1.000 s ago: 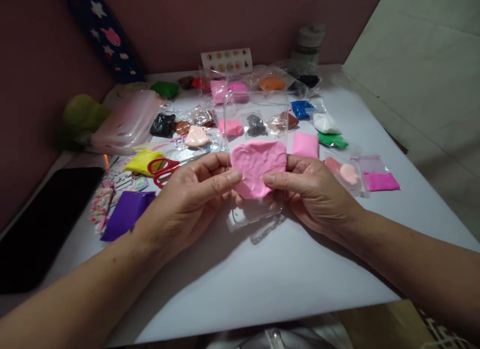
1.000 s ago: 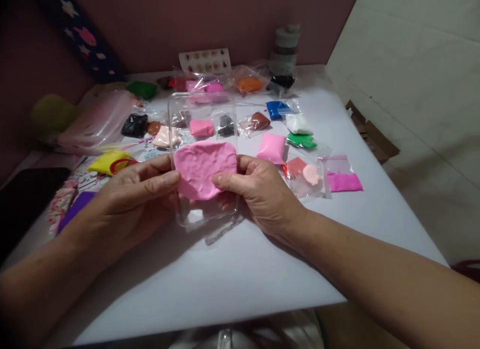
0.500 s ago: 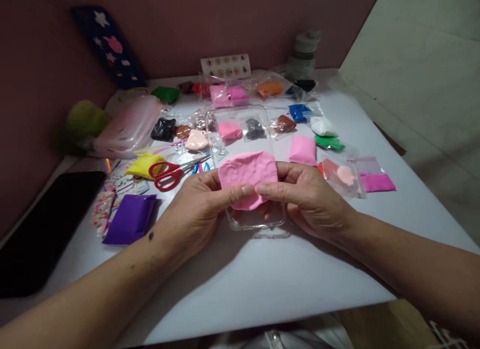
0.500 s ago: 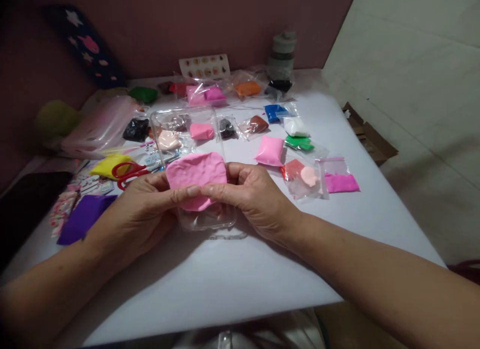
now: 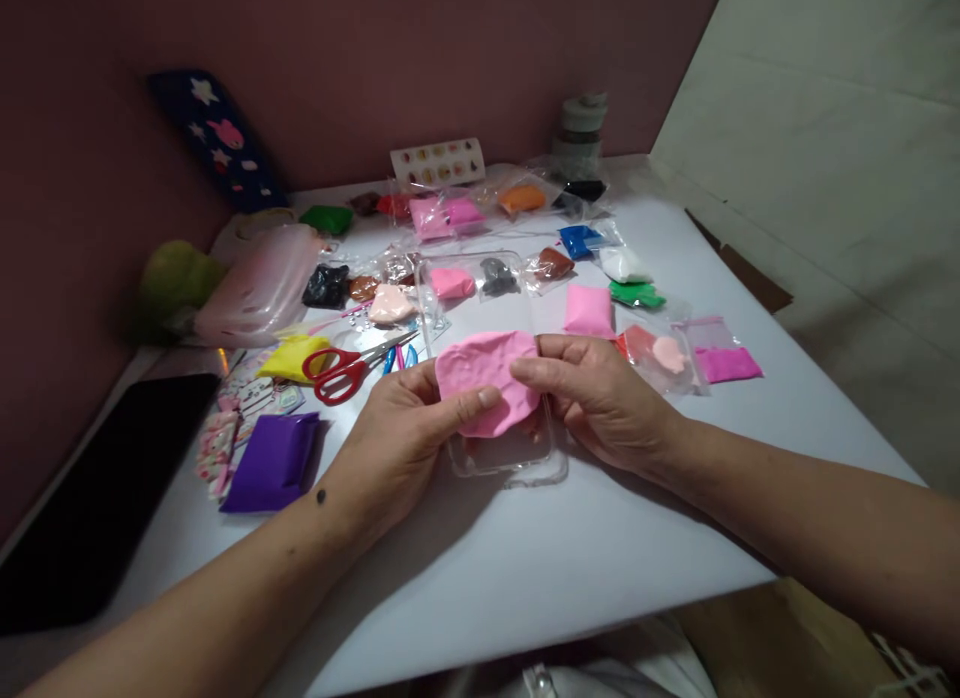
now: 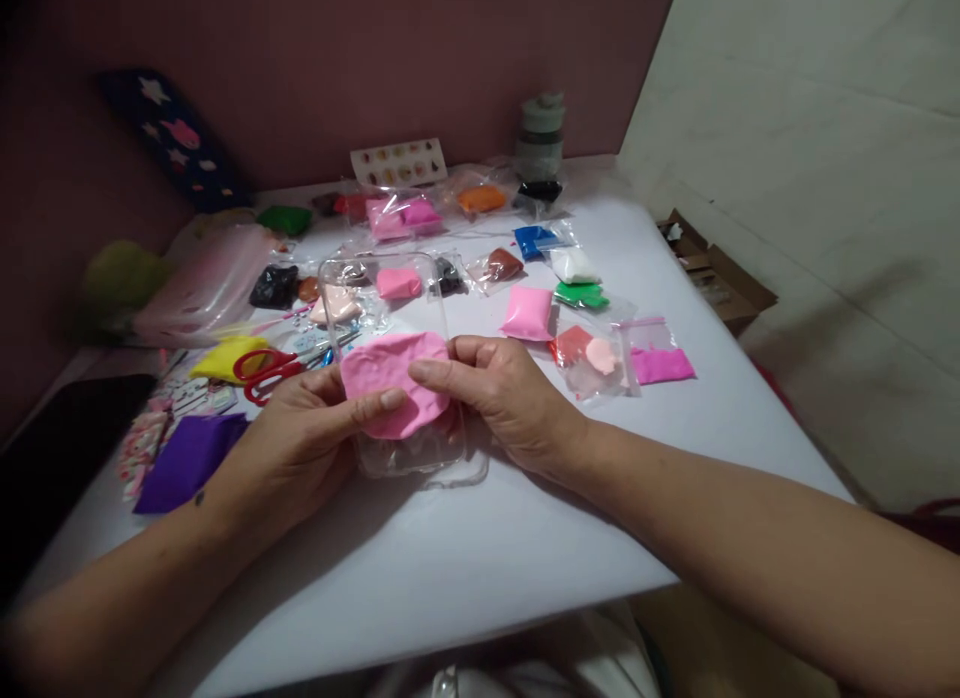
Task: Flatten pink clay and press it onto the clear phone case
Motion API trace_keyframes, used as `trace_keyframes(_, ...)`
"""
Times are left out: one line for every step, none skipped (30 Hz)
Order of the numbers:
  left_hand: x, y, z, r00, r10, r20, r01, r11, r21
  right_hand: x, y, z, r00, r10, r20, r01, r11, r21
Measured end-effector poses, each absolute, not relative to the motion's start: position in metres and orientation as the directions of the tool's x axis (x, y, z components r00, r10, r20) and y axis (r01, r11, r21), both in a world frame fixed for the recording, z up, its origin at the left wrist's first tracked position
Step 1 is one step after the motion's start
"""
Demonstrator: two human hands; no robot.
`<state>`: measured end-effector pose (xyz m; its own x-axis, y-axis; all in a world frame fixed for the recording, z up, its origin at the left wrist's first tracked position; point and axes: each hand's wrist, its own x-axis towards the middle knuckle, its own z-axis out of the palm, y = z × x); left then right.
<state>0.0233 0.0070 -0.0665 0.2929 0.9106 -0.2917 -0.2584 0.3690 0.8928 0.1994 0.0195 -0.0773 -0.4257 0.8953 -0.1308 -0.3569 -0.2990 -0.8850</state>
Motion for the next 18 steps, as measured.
trace_keyframes(0.0232, 0.0066, -0.0668, 0.295, 0.909, -0.295, -0.24, 0.369, 0.898, 0.1989, 0.019, -0.0779, -0.429, 0.893, -0.133, -0.348, -0.3, -0.888)
trace_keyframes(0.023, 0.0063, -0.0672, 0.298, 0.908, -0.294, -0.225, 0.366, 0.903, 0.1984, 0.0185, -0.0785, -0.428, 0.894, -0.134, -0.344, -0.298, -0.89)
trace_keyframes(0.0227, 0.0061, -0.0679, 0.299, 0.91, -0.288, -0.217, 0.359, 0.908, 0.1979, 0.0182, -0.079, -0.42, 0.897, -0.135, -0.345, -0.295, -0.891)
trace_keyframes(0.0222, 0.0061, -0.0686, 0.3, 0.912, -0.279, -0.215, 0.349, 0.912, 0.1974, 0.0181, -0.0793, -0.411, 0.901, -0.137, -0.347, -0.294, -0.89)
trace_keyframes(0.0217, 0.0061, -0.0694, 0.299, 0.916, -0.269, -0.216, 0.339, 0.916, 0.197, 0.0181, -0.0794, -0.401, 0.905, -0.14, -0.352, -0.293, -0.889)
trace_keyframes(0.021, 0.0061, -0.0702, 0.298, 0.918, -0.26, -0.215, 0.33, 0.919, 0.1965, 0.0181, -0.0793, -0.392, 0.909, -0.14, -0.356, -0.29, -0.888)
trace_keyframes(0.0204, 0.0061, -0.0708, 0.296, 0.921, -0.254, -0.215, 0.323, 0.922, 0.196, 0.0182, -0.079, -0.385, 0.912, -0.14, -0.357, -0.287, -0.889)
trace_keyframes(0.0197, 0.0061, -0.0713, 0.292, 0.923, -0.251, -0.214, 0.319, 0.923, 0.1955, 0.0182, -0.0785, -0.381, 0.914, -0.138, -0.357, -0.283, -0.89)
trace_keyframes(0.0192, 0.006, -0.0716, 0.286, 0.924, -0.254, -0.213, 0.32, 0.923, 0.1951, 0.0183, -0.0781, -0.382, 0.914, -0.137, -0.354, -0.282, -0.892)
trace_keyframes(0.0187, 0.0059, -0.0718, 0.281, 0.924, -0.259, -0.213, 0.323, 0.922, 0.1948, 0.0184, -0.0778, -0.385, 0.913, -0.138, -0.352, -0.283, -0.892)
trace_keyframes(0.0184, 0.0058, -0.0719, 0.275, 0.925, -0.263, -0.216, 0.326, 0.92, 0.1946, 0.0185, -0.0776, -0.387, 0.911, -0.144, -0.35, -0.29, -0.891)
trace_keyframes(0.0183, 0.0057, -0.072, 0.271, 0.925, -0.268, -0.218, 0.33, 0.919, 0.1945, 0.0187, -0.0776, -0.39, 0.908, -0.152, -0.343, -0.297, -0.891)
trace_keyframes(0.0182, 0.0057, -0.072, 0.268, 0.923, -0.276, -0.216, 0.336, 0.917, 0.1946, 0.0189, -0.0779, -0.391, 0.907, -0.158, -0.334, -0.3, -0.894)
trace_keyframes(0.0183, 0.0058, -0.072, 0.269, 0.921, -0.282, -0.214, 0.343, 0.915, 0.1948, 0.0193, -0.0783, -0.389, 0.907, -0.161, -0.322, -0.298, -0.899)
trace_keyframes(0.0184, 0.006, -0.0719, 0.271, 0.918, -0.288, -0.214, 0.349, 0.912, 0.195, 0.0196, -0.0788, -0.386, 0.908, -0.165, -0.309, -0.295, -0.904)
trace_keyframes(0.0185, 0.0063, -0.0717, 0.271, 0.916, -0.295, -0.214, 0.356, 0.91, 0.1954, 0.02, -0.0794, -0.38, 0.91, -0.167, -0.3, -0.292, -0.908)
trace_keyframes(0.0186, 0.0066, -0.0714, 0.27, 0.914, -0.302, -0.214, 0.363, 0.907, 0.1957, 0.0204, -0.0799, -0.376, 0.911, -0.17, -0.292, -0.291, -0.911)
trace_keyframes(0.0186, 0.007, -0.071, 0.268, 0.913, -0.309, -0.214, 0.369, 0.904, 0.1961, 0.0207, -0.0802, -0.375, 0.911, -0.174, -0.287, -0.293, -0.912)
